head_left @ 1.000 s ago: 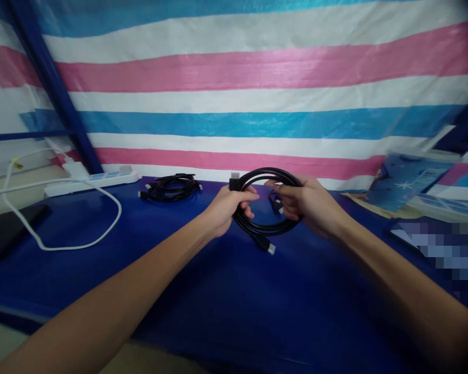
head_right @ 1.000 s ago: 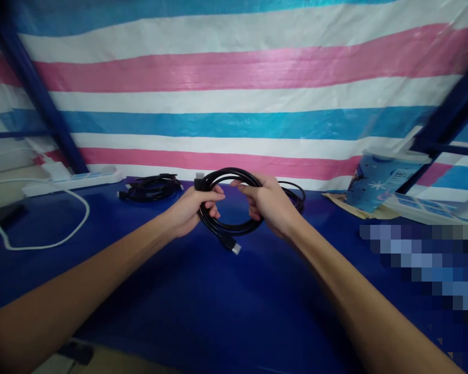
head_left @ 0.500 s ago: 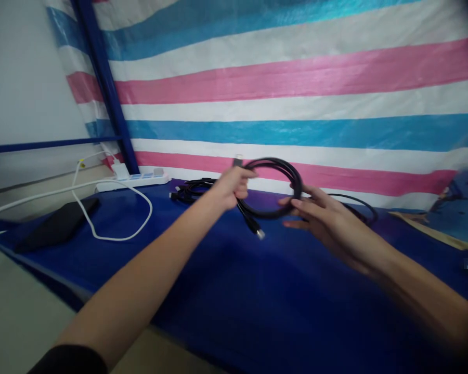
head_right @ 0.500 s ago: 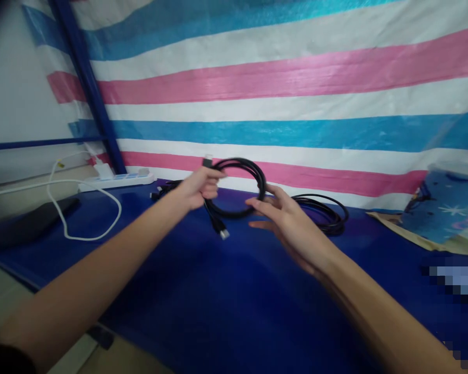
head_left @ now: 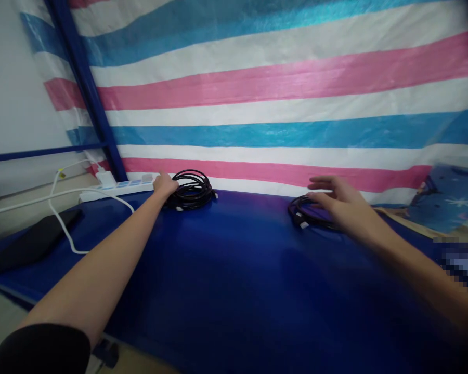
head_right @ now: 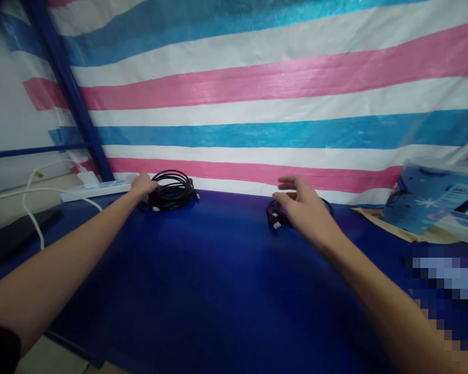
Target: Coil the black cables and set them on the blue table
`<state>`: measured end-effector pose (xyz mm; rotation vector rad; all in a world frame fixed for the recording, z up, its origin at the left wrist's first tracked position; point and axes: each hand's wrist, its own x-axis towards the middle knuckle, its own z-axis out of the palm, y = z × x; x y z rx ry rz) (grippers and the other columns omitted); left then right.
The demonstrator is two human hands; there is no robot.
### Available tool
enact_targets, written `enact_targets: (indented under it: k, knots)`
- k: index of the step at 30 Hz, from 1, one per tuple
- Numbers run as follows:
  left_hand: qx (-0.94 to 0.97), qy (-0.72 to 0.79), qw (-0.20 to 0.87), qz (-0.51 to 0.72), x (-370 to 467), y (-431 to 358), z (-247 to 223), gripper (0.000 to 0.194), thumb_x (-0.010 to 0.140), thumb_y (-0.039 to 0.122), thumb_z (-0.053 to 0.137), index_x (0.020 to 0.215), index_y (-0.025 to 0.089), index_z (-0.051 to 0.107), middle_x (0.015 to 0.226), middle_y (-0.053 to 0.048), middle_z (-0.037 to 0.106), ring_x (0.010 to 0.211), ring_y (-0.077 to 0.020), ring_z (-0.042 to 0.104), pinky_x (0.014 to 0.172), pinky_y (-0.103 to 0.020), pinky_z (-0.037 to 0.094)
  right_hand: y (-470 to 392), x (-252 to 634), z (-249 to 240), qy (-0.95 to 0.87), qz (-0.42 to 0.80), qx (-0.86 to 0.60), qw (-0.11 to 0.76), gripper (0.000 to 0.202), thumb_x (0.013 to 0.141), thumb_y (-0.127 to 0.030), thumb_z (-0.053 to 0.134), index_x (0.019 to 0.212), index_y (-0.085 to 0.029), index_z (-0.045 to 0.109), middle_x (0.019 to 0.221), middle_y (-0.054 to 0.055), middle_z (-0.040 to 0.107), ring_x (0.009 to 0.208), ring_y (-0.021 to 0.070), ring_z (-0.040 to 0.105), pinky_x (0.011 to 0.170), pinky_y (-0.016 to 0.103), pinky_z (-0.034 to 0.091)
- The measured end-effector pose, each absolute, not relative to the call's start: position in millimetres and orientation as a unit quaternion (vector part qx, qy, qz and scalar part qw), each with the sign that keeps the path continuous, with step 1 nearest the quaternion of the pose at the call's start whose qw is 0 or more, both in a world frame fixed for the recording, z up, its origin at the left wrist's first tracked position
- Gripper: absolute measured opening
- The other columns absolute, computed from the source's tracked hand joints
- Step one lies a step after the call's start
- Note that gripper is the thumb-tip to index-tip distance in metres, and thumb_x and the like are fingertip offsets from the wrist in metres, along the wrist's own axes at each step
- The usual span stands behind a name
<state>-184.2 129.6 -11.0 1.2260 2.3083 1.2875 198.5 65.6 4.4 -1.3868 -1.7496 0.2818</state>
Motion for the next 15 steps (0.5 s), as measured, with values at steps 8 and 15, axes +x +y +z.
enact_targets:
  k: [8, 15]
  knots:
    - [0.559, 0.782, 0.029, 0.274, -183.5, 138.7, -7.9, 0.069, 0.077, 0.036, 0.057, 0.136, 0.005, 0.039, 0.147, -0.027, 0.03, 0.134, -0.0442, 0.027, 0.104, -0.056, 0.024, 82.3, 258.4, -8.5, -0.825, 0.092, -0.54, 0.136, 0.037, 0.081, -0.051, 0.05, 0.074, -0.018, 0.064, 0.072, 0.008, 0.066, 0.065, 0.0234, 0.061, 0.059, 0.033, 0.044]
    - [0.681, 0.704, 0.068, 0.189, -151.5, 151.2, -10.9, 0.058, 0.085, 0.058, 0.035, 0.125, 0.022, 0.057, 0.137, -0.012, 0.05, 0.127, -0.0331, 0.044, 0.103, -0.047, 0.029, 88.2, 250.0, -15.6, -0.856, 0.033, -0.507, 0.092, 0.038, 0.086, -0.048, 0.047, 0.095, -0.015, 0.063, 0.094, 0.014, 0.067, 0.082, 0.0273, 0.062, 0.067, 0.035, 0.042]
